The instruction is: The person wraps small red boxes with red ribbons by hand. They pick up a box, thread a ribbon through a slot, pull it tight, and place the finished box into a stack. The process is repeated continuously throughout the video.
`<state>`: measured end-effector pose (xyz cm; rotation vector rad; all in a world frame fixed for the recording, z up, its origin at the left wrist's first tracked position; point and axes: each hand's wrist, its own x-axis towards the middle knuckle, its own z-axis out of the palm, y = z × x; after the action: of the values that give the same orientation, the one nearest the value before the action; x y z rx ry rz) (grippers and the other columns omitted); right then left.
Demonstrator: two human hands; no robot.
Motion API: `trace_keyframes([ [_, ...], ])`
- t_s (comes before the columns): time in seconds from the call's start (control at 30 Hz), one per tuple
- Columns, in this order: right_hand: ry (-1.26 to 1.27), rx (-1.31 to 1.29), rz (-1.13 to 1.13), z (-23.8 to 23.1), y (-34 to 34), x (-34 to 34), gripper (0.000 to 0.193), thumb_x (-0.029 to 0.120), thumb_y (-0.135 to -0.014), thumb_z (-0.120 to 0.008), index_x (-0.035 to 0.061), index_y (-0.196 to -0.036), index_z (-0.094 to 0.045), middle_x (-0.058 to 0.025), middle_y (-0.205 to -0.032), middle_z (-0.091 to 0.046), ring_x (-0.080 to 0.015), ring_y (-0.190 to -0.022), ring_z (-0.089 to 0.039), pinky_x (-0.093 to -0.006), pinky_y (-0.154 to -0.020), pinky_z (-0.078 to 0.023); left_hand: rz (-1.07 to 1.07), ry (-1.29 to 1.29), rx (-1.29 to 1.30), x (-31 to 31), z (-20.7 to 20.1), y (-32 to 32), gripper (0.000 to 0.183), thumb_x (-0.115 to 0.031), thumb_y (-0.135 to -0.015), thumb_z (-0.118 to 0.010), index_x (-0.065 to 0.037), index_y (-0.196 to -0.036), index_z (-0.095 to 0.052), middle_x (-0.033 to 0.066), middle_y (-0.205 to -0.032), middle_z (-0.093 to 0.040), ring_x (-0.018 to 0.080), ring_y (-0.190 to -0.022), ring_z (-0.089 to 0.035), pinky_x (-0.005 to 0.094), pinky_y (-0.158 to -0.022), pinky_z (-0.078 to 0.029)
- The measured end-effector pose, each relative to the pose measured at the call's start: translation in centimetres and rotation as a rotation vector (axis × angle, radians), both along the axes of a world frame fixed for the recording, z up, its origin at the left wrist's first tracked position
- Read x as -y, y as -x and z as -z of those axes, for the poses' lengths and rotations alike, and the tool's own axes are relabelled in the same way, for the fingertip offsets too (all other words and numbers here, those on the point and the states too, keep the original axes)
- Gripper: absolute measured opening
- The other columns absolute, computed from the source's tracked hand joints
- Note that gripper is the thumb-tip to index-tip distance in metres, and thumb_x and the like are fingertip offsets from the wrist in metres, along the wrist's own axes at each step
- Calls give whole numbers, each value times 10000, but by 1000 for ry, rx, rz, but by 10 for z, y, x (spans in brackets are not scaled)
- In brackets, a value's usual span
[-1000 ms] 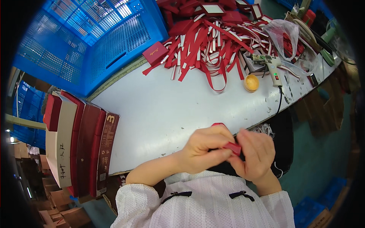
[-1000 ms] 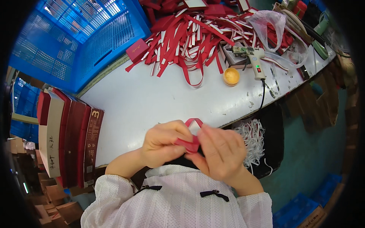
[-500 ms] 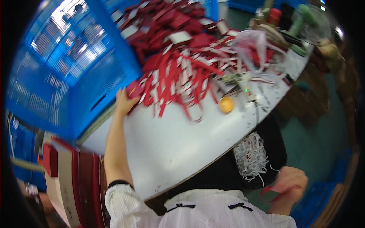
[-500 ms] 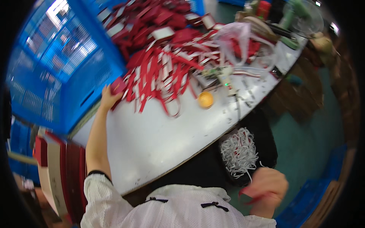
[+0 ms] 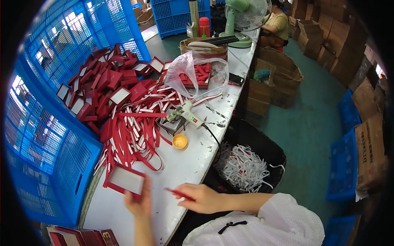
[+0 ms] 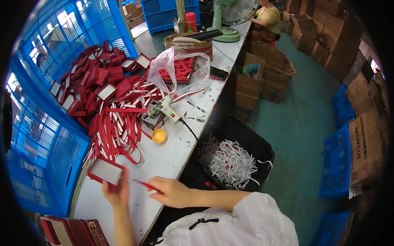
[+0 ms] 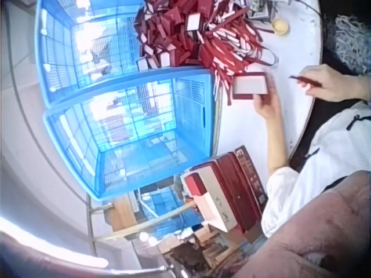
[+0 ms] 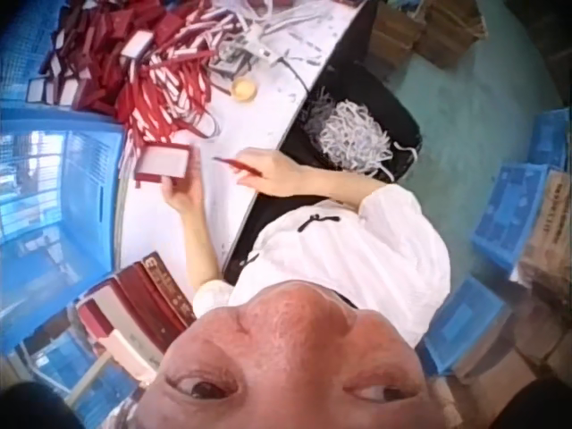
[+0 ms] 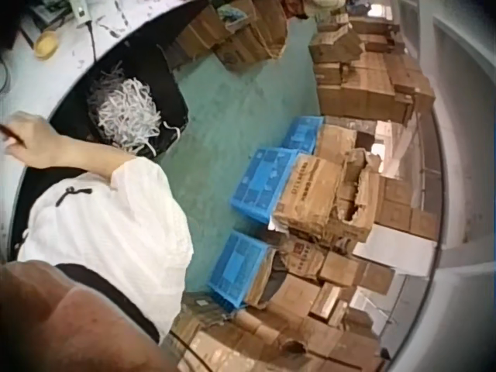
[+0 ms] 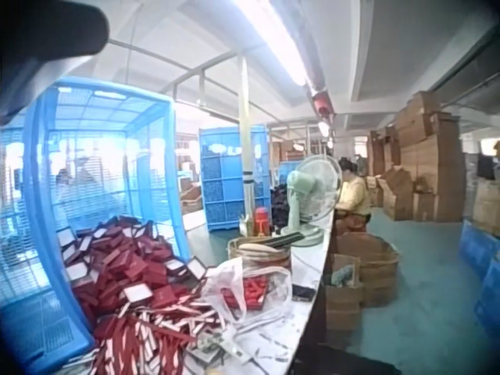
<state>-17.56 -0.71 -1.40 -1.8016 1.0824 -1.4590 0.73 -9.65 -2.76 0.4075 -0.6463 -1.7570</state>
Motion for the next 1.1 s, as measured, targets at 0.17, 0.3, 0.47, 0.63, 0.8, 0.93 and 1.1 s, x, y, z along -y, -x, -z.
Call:
trace_keyframes([
  [0.17, 467, -191, 77, -4, -28, 1, 174, 69, -634, -599, 15, -730, -464, -85, -729, -504, -215, -557, -529, -295, -469, -436, 185, -59, -93, -74, 7, 44, 810, -439, -638, -626, -103, -1262, -233, 111, -1232, -355, 336, -1193, -233, 481, -985, -190],
  [0.3, -279, 300, 97, -32, -6, -11, 213, 92, -648, -673, 40, -699, -473, 4, -579, -503, -52, -463, -471, -209, -421, -395, 234, -4, -26, -80, 0, 40, 733, -449, -635, -643, -98, -1198, -330, 82, -1171, -419, 262, -1138, -339, 406, -935, -294],
  [0.47, -574, 873, -67, -29, 15, 19, 149, 29, -728, -569, 62, -736, -424, -45, -629, -542, -88, -465, -518, -170, -425, -409, 95, 162, 57, -86, -13, 25, 343, -175, -838, -449, -70, -1154, -368, 67, -1117, -464, 206, -1057, -433, 374, -870, -360],
  [0.63, -700, 580, -101, -33, 18, 17, 101, 64, -804, -475, -16, -846, -520, -77, -849, -550, -115, -620, -547, -211, -532, -444, -108, 137, 60, -83, -23, 19, 293, -174, -875, -361, -39, -1135, -356, 115, -1081, -480, 216, -979, -501, 337, -802, -435],
  [0.8, -235, -18, -356, -46, -1, -4, 137, 72, -753, -518, -14, -647, -518, -91, -619, -494, -191, -536, -478, -278, -515, -378, -300, 163, 288, -87, -32, 30, 245, -171, -886, -336, 5, -1043, -402, 128, -946, -535, 198, -816, -563, 309, -718, -470],
  [0.93, -28, -128, -268, -43, -7, 5, 172, 50, -733, -526, 5, -581, -459, -92, -527, -423, -253, -486, -410, -326, -492, -331, -347, 246, 382, -91, -27, 28, 253, -165, -891, -307, 24, -1023, -410, 138, -940, -534, 201, -833, -557, 318, -738, -465],
  [1.1, -45, -115, -263, -45, -5, 5, 175, 41, -722, -528, 5, -568, -454, -96, -528, -434, -265, -510, -443, -324, -529, -361, -267, 187, 234, -95, -39, 33, 252, -135, -889, -282, 38, -1032, -397, 139, -944, -525, 188, -825, -545, 304, -727, -451],
])
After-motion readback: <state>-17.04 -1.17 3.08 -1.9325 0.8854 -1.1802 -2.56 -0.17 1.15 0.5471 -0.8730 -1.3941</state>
